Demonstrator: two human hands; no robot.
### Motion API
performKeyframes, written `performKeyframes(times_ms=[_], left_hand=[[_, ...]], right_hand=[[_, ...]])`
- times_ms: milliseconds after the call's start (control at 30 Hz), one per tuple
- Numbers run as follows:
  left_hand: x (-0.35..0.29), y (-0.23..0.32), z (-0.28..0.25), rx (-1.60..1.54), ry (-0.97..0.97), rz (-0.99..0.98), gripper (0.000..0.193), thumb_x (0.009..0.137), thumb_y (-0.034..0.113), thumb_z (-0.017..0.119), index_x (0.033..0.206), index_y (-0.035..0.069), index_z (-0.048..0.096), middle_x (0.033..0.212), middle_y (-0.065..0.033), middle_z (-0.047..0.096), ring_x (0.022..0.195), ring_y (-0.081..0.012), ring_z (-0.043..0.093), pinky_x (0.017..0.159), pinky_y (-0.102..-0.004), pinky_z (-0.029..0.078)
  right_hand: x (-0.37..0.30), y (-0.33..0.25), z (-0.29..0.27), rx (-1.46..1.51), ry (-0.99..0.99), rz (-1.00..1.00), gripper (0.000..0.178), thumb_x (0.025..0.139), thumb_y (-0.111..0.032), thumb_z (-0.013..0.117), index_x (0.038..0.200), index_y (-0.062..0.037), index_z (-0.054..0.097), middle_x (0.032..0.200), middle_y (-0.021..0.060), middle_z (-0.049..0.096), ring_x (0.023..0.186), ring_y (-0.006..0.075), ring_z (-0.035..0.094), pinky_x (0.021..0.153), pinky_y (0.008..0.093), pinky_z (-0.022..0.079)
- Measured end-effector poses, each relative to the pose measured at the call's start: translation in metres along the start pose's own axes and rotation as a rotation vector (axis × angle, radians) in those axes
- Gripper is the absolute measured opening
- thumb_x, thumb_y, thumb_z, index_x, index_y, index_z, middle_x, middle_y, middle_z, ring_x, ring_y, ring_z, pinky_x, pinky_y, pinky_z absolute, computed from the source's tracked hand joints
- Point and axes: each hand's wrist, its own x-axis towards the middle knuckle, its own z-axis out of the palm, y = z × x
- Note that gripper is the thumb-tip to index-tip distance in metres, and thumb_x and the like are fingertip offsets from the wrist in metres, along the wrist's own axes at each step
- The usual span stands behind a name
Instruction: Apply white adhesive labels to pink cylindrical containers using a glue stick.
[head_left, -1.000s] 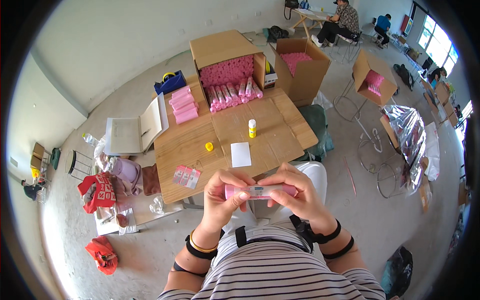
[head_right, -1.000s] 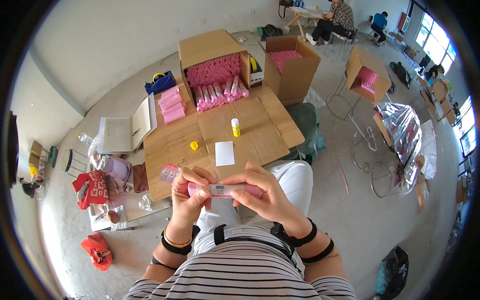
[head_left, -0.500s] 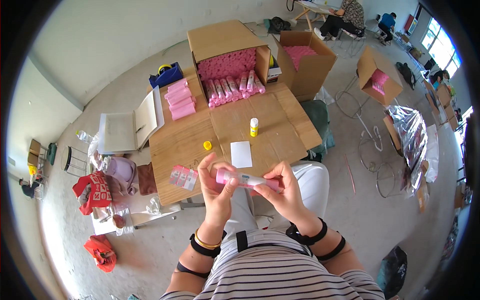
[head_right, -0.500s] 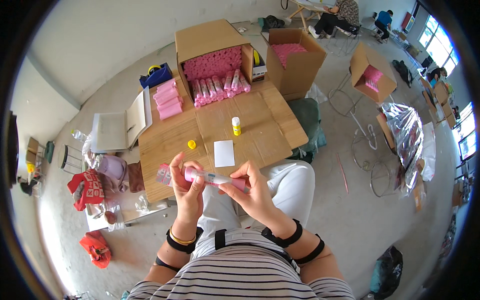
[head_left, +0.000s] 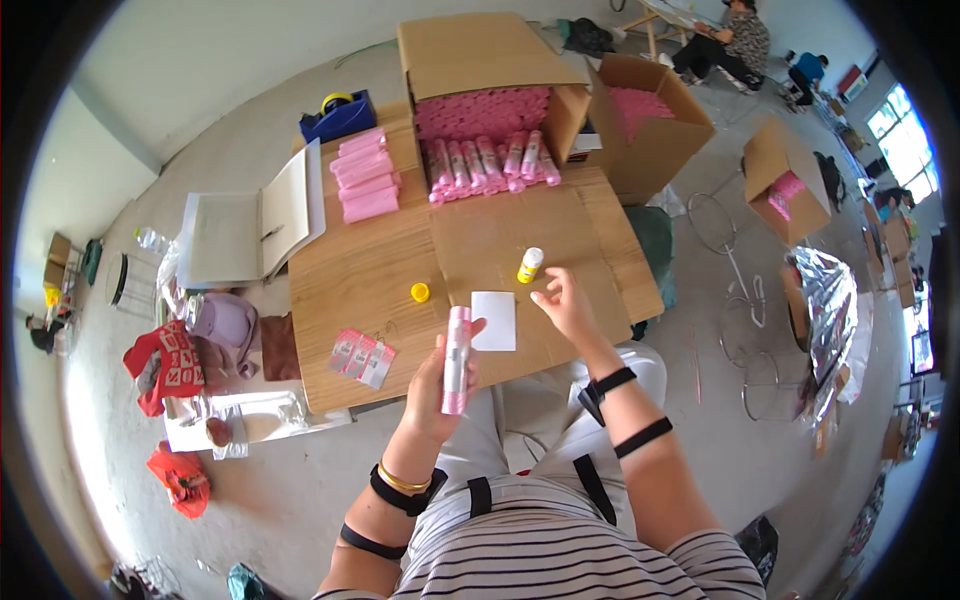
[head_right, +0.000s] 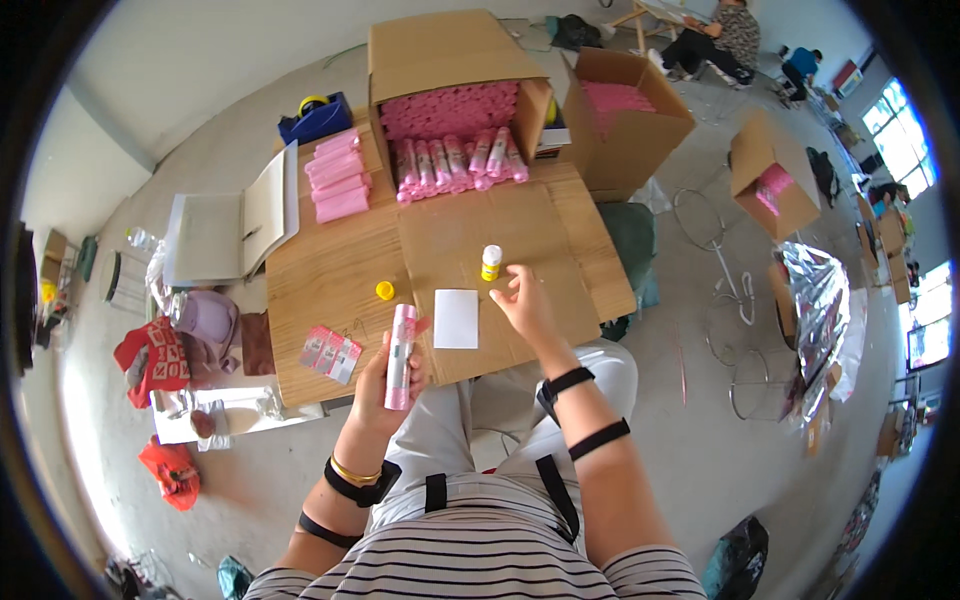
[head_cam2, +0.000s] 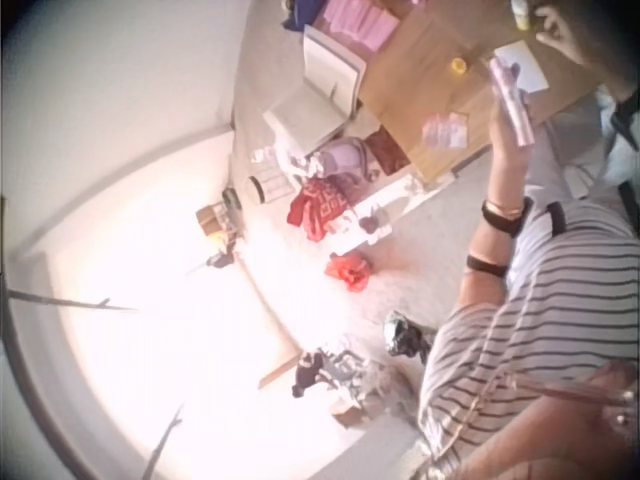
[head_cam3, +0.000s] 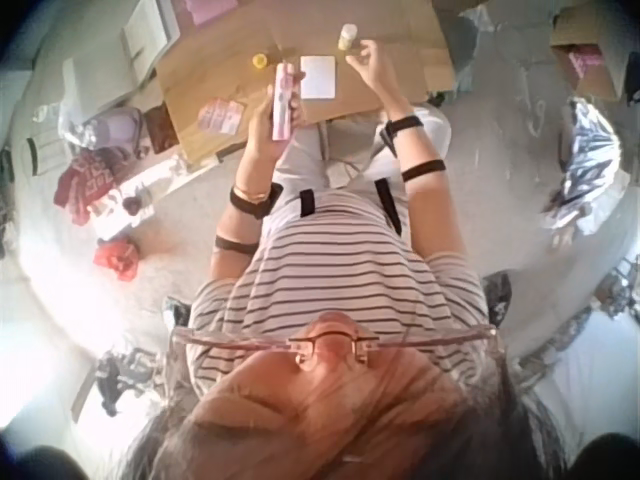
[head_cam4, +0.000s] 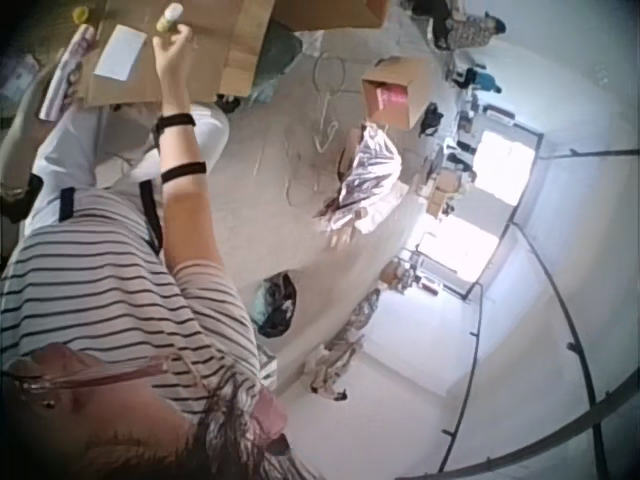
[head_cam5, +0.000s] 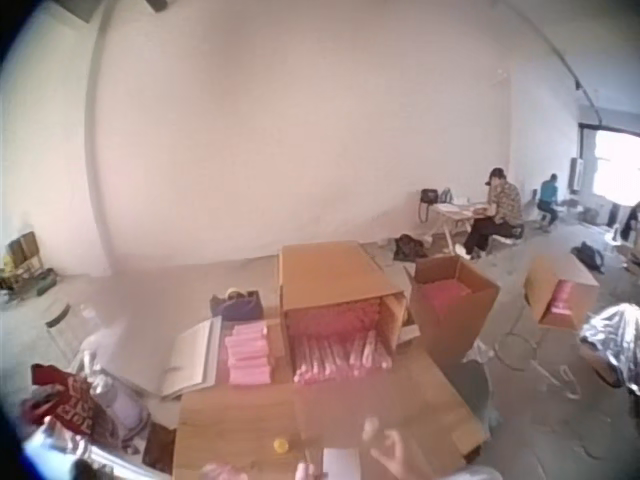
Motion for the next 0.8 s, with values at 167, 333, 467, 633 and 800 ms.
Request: performKeyframes(times_ms=[167, 333, 467, 633, 800], left_hand=[[0.0, 0.01, 0.016, -0.065, -0.076, -0.076, 0.058, 0.104, 0.042, 0.033, 0.141, -0.002, 0.036, 0.078, -0.0005, 0.044, 0.061, -0.0097, 0.041, 0.051, -0.0215, 0.036], [0.0, 0.014, 0.021, -0.052, -0.076, -0.09, 0.06, 0.103, 0.044, 0.033, 0.141, -0.002, 0.035, 0.078, -0.0007, 0.042, 0.061, -0.0092, 0.04, 0.05, -0.0208, 0.035], [-0.001, 0.01, 0.022, -0.005, -0.04, -0.085, 0.06, 0.103, 0.046, 0.031, 0.141, 0.0, 0.039, 0.081, -0.0006, 0.048, 0.063, -0.0101, 0.043, 0.053, -0.0234, 0.037], [-0.012, -0.003, 0.062, 0.144, 0.157, 0.016, 0.056, 0.103, 0.047, 0.032, 0.13, 0.002, 0.05, 0.083, -0.0028, 0.059, 0.069, -0.0089, 0.055, 0.061, -0.0247, 0.047], [-0.038, -0.008, 0.041, 0.357, -0.046, -0.045, 0.048, 0.103, 0.047, 0.032, 0.108, 0.004, 0.055, 0.082, -0.0042, 0.056, 0.066, -0.0107, 0.053, 0.053, -0.0237, 0.043]], right_hand=[[0.034, 0.02, 0.039, -0.104, 0.006, 0.035, 0.042, 0.075, -0.028, 0.079, 0.104, -0.0021, 0.062, 0.097, 0.0133, 0.061, 0.079, 0.0213, 0.065, 0.067, 0.0361, 0.053], [0.03, -0.003, 0.026, 0.24, -0.183, 0.138, 0.035, 0.081, -0.022, 0.075, 0.107, 0.0002, 0.064, 0.102, 0.0147, 0.066, 0.091, 0.0211, 0.067, 0.076, 0.0339, 0.052], [-0.039, -0.137, -0.039, 0.606, -0.24, -0.067, 0.031, 0.083, -0.016, 0.073, 0.107, 0.0002, 0.063, 0.105, 0.011, 0.067, 0.095, 0.0206, 0.065, 0.082, 0.0334, 0.051], [-0.082, -0.197, -0.073, 0.272, -0.317, -0.459, 0.036, 0.077, -0.011, 0.077, 0.109, -0.0067, 0.06, 0.103, 0.0122, 0.061, 0.097, 0.0306, 0.062, 0.081, 0.0368, 0.051], [-0.094, -0.208, -0.089, 0.215, -0.202, -0.458, 0.034, 0.077, -0.005, 0.076, 0.107, -0.0054, 0.061, 0.103, 0.012, 0.06, 0.094, 0.0266, 0.062, 0.081, 0.0353, 0.05]])
